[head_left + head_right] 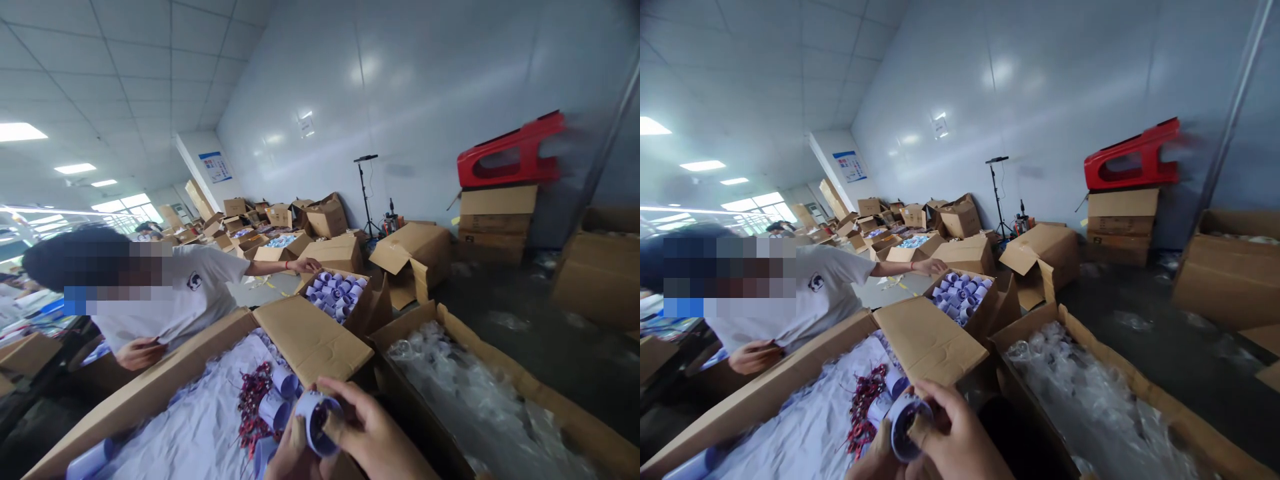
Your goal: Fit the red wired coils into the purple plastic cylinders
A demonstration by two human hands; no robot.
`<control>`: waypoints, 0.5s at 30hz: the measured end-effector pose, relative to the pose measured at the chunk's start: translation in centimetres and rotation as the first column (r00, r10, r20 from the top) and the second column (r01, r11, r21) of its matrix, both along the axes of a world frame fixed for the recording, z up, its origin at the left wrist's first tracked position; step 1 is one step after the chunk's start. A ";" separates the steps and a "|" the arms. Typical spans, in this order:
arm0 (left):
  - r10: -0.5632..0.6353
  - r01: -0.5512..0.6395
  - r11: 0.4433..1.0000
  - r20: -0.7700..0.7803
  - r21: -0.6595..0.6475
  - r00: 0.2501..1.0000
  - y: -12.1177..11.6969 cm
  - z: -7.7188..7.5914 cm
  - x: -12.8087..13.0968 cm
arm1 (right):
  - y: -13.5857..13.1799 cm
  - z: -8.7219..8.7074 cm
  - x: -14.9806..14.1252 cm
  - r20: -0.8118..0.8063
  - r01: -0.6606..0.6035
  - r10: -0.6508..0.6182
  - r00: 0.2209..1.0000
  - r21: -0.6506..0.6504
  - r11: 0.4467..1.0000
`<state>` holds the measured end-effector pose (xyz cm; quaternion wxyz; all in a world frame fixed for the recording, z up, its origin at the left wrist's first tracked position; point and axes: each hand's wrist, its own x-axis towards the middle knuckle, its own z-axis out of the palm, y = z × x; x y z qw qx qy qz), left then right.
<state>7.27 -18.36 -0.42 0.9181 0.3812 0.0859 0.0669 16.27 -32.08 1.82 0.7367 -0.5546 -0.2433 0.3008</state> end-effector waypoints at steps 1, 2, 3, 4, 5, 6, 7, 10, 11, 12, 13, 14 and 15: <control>-0.010 0.010 1.000 0.019 -0.021 1.000 -0.4 0.7 0.1 | -0.6 0.3 0.2 -0.033 -0.008 0.008 0.999 0.011 1.000; -0.023 0.025 0.999 0.044 -0.045 0.999 -0.8 1.4 0.2 | -1.3 0.5 0.4 -0.055 -0.003 0.005 0.998 0.031 1.000; -0.040 0.045 0.997 0.070 -0.070 0.997 -1.3 2.2 0.2 | -1.9 0.7 0.5 -0.068 0.012 -0.008 0.998 0.050 0.999; -0.061 0.070 0.993 0.095 -0.096 0.994 -1.7 3.0 0.1 | -2.6 0.7 0.6 -0.076 0.041 -0.036 0.996 0.064 0.997; -0.085 0.099 0.988 0.116 -0.122 0.990 -2.0 3.8 0.1 | -3.3 0.7 0.6 -0.082 0.068 -0.062 0.995 0.070 0.995; -0.109 0.128 0.981 0.130 -0.144 0.985 -2.4 4.4 -0.1 | -3.9 0.6 0.6 -0.087 0.093 -0.087 0.992 0.069 0.993; -0.136 0.158 0.974 0.139 -0.163 0.981 -2.7 4.9 -0.2 | -4.5 0.4 0.5 -0.094 0.112 -0.105 0.990 0.064 0.992; -0.208 0.235 0.957 0.163 -0.171 0.964 -3.5 5.6 -0.6 | -5.9 0.0 0.3 -0.106 0.162 -0.157 0.982 0.046 0.986; -0.227 0.256 0.953 0.177 -0.164 0.958 -3.6 5.7 -0.7 | -6.1 -0.1 0.3 -0.102 0.181 -0.176 0.979 0.041 0.983; -0.246 0.277 0.948 0.192 -0.155 0.950 -3.8 5.8 -0.8 | -6.4 -0.2 0.3 -0.093 0.205 -0.201 0.975 0.038 0.978; -0.263 0.295 0.944 0.205 -0.148 0.943 -3.9 5.9 -0.9 | -6.5 -0.3 0.3 -0.078 0.226 -0.223 0.972 0.036 0.973; -0.277 0.310 0.940 0.213 -0.140 0.937 -4.1 6.0 -0.9 | -6.6 -0.4 0.4 -0.056 0.246 -0.244 0.968 0.040 0.968; -0.287 0.319 0.938 0.211 -0.135 0.934 -4.2 6.1 -0.9 | -6.7 -0.5 0.5 -0.028 0.260 -0.259 0.965 0.052 0.964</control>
